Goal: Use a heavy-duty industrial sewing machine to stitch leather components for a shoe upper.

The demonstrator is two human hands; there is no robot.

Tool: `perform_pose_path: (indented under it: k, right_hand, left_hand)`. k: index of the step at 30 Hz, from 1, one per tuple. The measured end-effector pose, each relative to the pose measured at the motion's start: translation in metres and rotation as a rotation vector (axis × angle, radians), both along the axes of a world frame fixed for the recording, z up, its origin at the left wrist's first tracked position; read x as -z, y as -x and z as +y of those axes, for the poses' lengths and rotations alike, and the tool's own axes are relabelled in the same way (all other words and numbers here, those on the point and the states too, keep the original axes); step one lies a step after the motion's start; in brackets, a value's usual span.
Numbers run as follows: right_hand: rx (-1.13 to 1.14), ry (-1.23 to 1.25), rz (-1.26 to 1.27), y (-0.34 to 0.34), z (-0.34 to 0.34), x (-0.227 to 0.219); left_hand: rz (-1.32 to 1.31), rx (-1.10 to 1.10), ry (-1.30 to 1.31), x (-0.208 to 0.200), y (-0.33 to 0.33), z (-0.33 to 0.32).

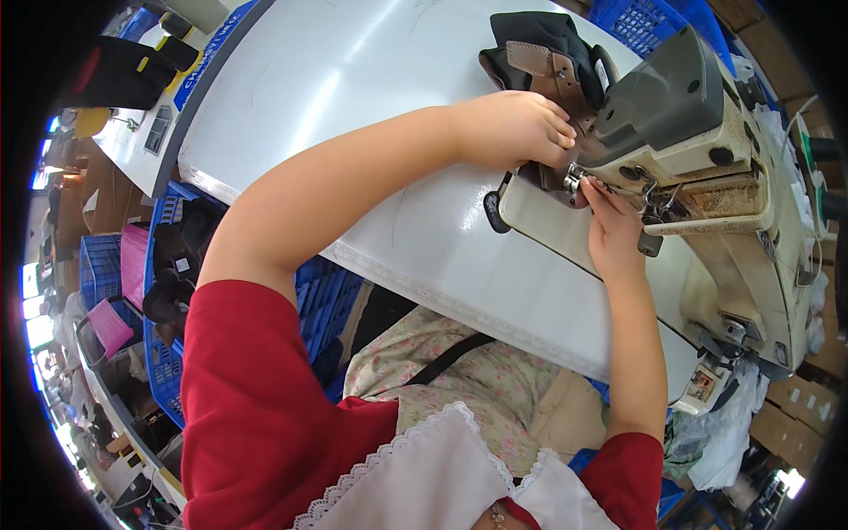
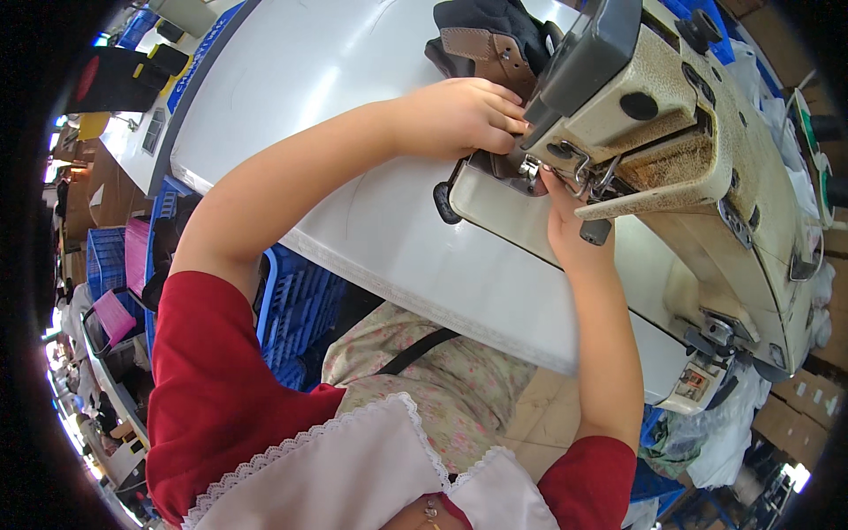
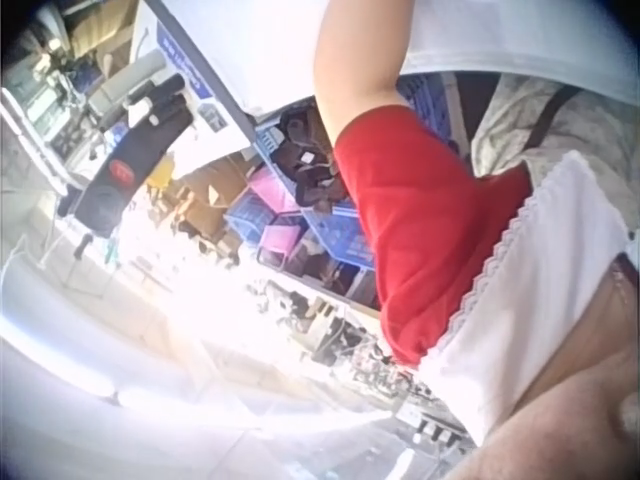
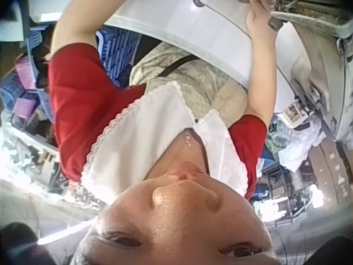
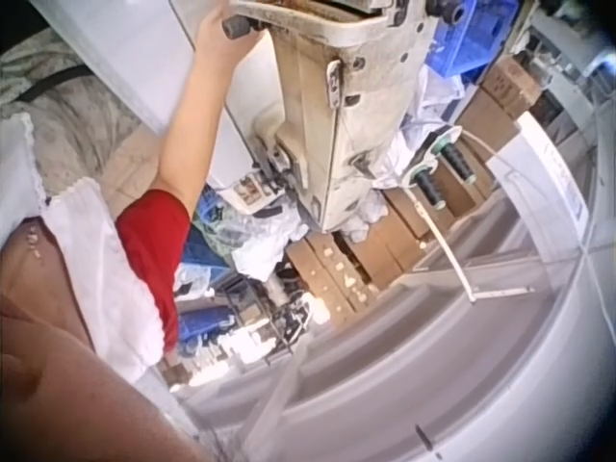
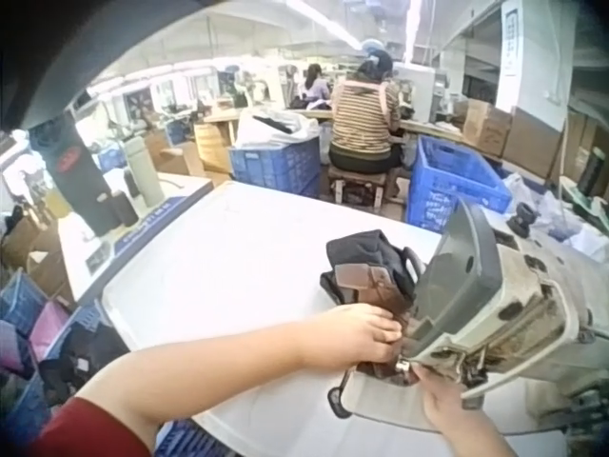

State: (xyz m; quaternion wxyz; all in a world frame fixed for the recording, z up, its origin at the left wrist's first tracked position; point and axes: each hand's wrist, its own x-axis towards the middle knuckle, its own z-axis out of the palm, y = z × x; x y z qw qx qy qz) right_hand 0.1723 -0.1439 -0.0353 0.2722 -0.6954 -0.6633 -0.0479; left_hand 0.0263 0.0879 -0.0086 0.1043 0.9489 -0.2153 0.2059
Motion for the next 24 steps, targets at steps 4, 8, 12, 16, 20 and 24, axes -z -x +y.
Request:
perform_pose_path:
  k: [4,8,12,16,20,24]
  right_hand:
    - [-0.003,0.002,0.017,-0.0032,-0.0011,-0.0023]
    - [0.0,0.03,0.01,-0.0049,-0.0018,0.0015]
    - [0.02,0.082,0.032,-0.0022,-0.0034,0.0015]
    - [0.016,0.068,-0.015,-0.0044,-0.0055,0.0026]
    - [0.04,0.109,-0.002,-0.0034,-0.0049,0.0023]
    - [0.039,0.099,-0.028,-0.0013,-0.0045,-0.0005]
  left_hand:
    - [-0.012,0.022,-0.033,-0.0056,-0.0027,0.0014]
    - [-0.032,0.032,-0.042,-0.0042,-0.0035,0.0035]
    - [-0.037,0.057,0.013,-0.0027,-0.0008,0.0028]
    - [-0.054,0.052,0.017,-0.0028,-0.0013,0.0012]
    - [-0.043,0.046,-0.025,-0.0043,-0.0024,0.0026]
    - [-0.048,0.039,-0.033,-0.0053,-0.0021,0.0014]
